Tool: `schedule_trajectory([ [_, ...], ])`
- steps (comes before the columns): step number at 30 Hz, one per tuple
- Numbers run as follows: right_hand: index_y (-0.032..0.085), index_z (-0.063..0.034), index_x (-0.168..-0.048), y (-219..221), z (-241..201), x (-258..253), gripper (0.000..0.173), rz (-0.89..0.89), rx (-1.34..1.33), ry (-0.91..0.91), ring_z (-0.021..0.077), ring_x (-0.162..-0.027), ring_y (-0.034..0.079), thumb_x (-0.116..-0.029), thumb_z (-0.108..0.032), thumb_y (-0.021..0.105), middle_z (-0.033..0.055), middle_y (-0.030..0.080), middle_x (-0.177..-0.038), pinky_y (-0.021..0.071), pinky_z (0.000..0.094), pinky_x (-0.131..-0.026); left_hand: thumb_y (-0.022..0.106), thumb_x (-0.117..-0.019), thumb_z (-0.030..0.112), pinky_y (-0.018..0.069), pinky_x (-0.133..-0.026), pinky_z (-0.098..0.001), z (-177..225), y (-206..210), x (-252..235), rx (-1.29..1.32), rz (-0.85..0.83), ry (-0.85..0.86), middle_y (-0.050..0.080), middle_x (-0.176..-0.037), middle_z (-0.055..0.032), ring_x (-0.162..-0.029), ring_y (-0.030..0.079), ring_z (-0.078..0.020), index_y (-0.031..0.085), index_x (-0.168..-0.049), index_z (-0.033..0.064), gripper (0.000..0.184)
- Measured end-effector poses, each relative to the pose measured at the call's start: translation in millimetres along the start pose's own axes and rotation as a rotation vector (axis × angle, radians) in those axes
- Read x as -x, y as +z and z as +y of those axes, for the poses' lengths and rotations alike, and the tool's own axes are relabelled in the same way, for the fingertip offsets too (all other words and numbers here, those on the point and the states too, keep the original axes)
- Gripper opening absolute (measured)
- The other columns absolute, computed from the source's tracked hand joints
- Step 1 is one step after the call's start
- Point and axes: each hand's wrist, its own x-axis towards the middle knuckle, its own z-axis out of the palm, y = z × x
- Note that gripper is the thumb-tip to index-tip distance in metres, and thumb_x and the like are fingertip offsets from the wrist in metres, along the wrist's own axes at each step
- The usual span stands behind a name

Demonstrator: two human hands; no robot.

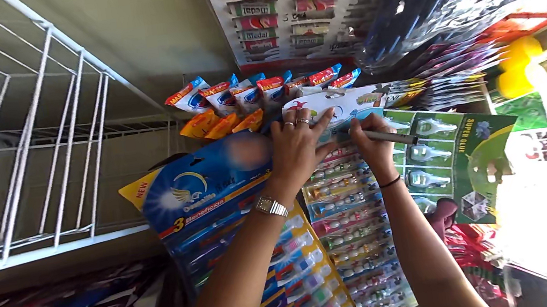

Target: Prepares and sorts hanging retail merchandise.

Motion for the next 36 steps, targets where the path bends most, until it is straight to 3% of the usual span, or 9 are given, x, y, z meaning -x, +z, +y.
schedule_trajectory([
  [25,0.051,-0.0146,-0.076,-3.8,2.2,-0.3,0.022,0.06,-0.023,0.068,-0.0061,-0.052,0.048,-0.0955,-0.012,0.061,-0.0108,0.051,-0.062,0.0424,0.0117,-0.051,0.075,-0.0875,0.05,0.0436,-0.084,-0.0564,-0.9,0.4,-1.9,-0.009,-0.007,-0.008,0.062,-0.125,-0.0222,-0.117,0.056,-0.0427,0.058,-0.146,0.0318,0.064],
  [33,0.051,-0.0136,-0.073,-1.4,0.9,-0.8,0.025,0.053,0.036,0.058,-0.0067,-0.051,0.045,-0.0947,-0.011,0.062,-0.0103,0.049,-0.06,0.0393,0.0108,-0.049,0.074,-0.0888,0.05,0.0426,-0.083,-0.0554,-1.3,0.0,-1.6,-0.017,-0.013,-0.004,0.061,-0.125,-0.0223,-0.115,0.056,-0.042,0.056,-0.147,0.0313,0.064],
  [36,0.049,-0.0153,-0.075,-2.0,-1.1,-1.8,0.025,0.074,-0.01,0.086,-0.0064,-0.051,0.046,-0.0977,-0.013,0.061,-0.0108,0.049,-0.062,0.0407,0.0108,-0.05,0.073,-0.0892,0.051,0.043,-0.084,-0.0553,-1.1,-0.3,-2.1,-0.018,-0.02,-0.011,0.062,-0.123,-0.022,-0.116,0.056,-0.0418,0.057,-0.147,0.0324,0.063],
])
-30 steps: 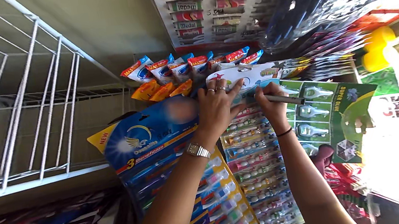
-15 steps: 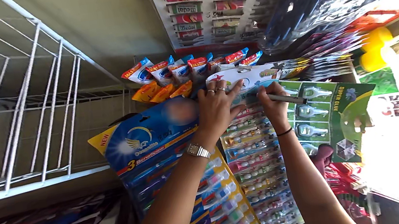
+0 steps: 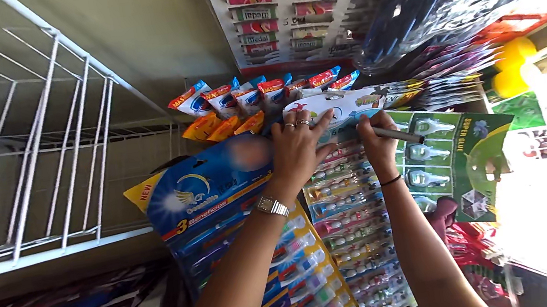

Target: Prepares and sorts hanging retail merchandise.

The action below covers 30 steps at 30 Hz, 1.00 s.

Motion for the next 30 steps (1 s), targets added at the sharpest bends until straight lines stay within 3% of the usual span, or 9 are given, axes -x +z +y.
schedule_trajectory([
  [13,0.049,-0.0153,-0.072,0,5,-1,0.024,0.008,-0.033,0.0,-0.0055,-0.051,0.044,-0.0924,-0.009,0.06,-0.0113,0.047,-0.06,0.0396,0.0123,-0.05,0.076,-0.0878,0.049,0.0431,-0.084,-0.0584,0,1,1,-0.014,0.015,0.008,0.061,-0.127,-0.0237,-0.118,0.055,-0.0441,0.057,-0.147,0.0301,0.065],
  [15,0.051,-0.0178,-0.074,-5,0,-3,0.025,0.038,-0.145,0.075,-0.0032,-0.051,0.046,-0.0966,-0.016,0.061,-0.0105,0.049,-0.062,0.0413,0.0142,-0.05,0.076,-0.0876,0.049,0.043,-0.086,-0.0596,-1,0,1,0.017,0.018,0.012,0.06,-0.127,-0.0246,-0.118,0.054,-0.0451,0.057,-0.147,0.0295,0.065],
  [17,0.058,-0.0217,-0.085,-21,-13,-4,0.018,0.053,-0.3,0.131,-0.0016,-0.054,0.047,-0.1004,-0.029,0.064,-0.0103,0.054,-0.069,0.0427,0.0154,-0.052,0.079,-0.0881,0.03,0.0423,-0.093,-0.0648,0,-9,6,0.164,0.034,0.008,0.057,-0.13,-0.0287,-0.122,0.051,-0.0495,0.055,-0.149,0.0227,0.066],
  [19,0.062,-0.0241,-0.097,-39,-33,-6,0.009,0.019,-0.389,0.088,-0.0028,-0.062,0.054,-0.0982,-0.03,0.068,-0.013,0.062,-0.079,0.0488,0.0159,-0.06,0.07,-0.0865,-0.004,0.0411,-0.098,-0.0705,10,-32,15,0.371,0.009,-0.04,0.049,-0.137,-0.0362,-0.125,0.047,-0.0568,0.039,-0.157,0.0098,0.078],
  [20,0.065,-0.0257,-0.099,-48,-45,-2,0.011,-0.025,-0.423,0.065,-0.0025,-0.067,0.058,-0.0959,-0.034,0.071,-0.0139,0.066,-0.084,0.052,0.0175,-0.064,0.064,-0.0878,-0.012,0.0436,-0.1,-0.0683,19,-46,22,0.459,-0.045,-0.087,0.047,-0.141,-0.0366,-0.125,0.049,-0.0563,0.026,-0.162,0.0067,0.085],
  [22,0.071,-0.0279,-0.103,-61,-77,15,0.022,-0.146,-0.441,0.063,-0.0018,-0.075,0.064,-0.095,-0.049,0.069,-0.014,0.071,-0.094,0.0553,0.0185,-0.069,0.055,-0.0962,-0.009,0.0543,-0.092,-0.0544,31,-63,38,0.619,-0.128,-0.131,0.06,-0.131,-0.0249,-0.11,0.064,-0.0402,0.008,-0.164,0.0067,0.084],
  [24,0.072,-0.0221,-0.093,-63,-114,31,0.019,-0.176,-0.438,0.125,-0.0012,-0.067,0.064,-0.1015,-0.033,0.059,-0.011,0.073,-0.084,0.054,0.0172,-0.062,0.056,-0.1007,-0.001,0.0568,-0.089,-0.0461,43,-75,53,0.728,-0.152,-0.138,0.067,-0.125,-0.0184,-0.101,0.07,-0.0296,0.005,-0.163,0.0057,0.081],
  [26,0.064,-0.0181,-0.084,-66,-141,38,0.021,-0.18,-0.383,0.173,-0.0004,-0.06,0.063,-0.1003,-0.015,0.052,-0.0104,0.069,-0.072,0.0548,0.0177,-0.058,0.059,-0.1007,0.002,0.0564,-0.094,-0.042,56,-87,64,0.762,-0.16,-0.133,0.068,-0.125,-0.0164,-0.104,0.071,-0.0255,0.005,-0.163,0.0049,0.082],
  [30,0.059,-0.0128,-0.08,-66,-158,45,0.018,-0.277,-0.305,0.073,0.0002,-0.057,0.062,-0.0974,-0.011,0.058,-0.0096,0.064,-0.066,0.0556,0.0192,-0.057,0.057,-0.1006,-0.001,0.055,-0.097,-0.0396,82,-110,82,0.725,-0.156,-0.093,0.067,-0.131,-0.0161,-0.112,0.069,-0.0248,0.005,-0.163,0.0051,0.082],
])
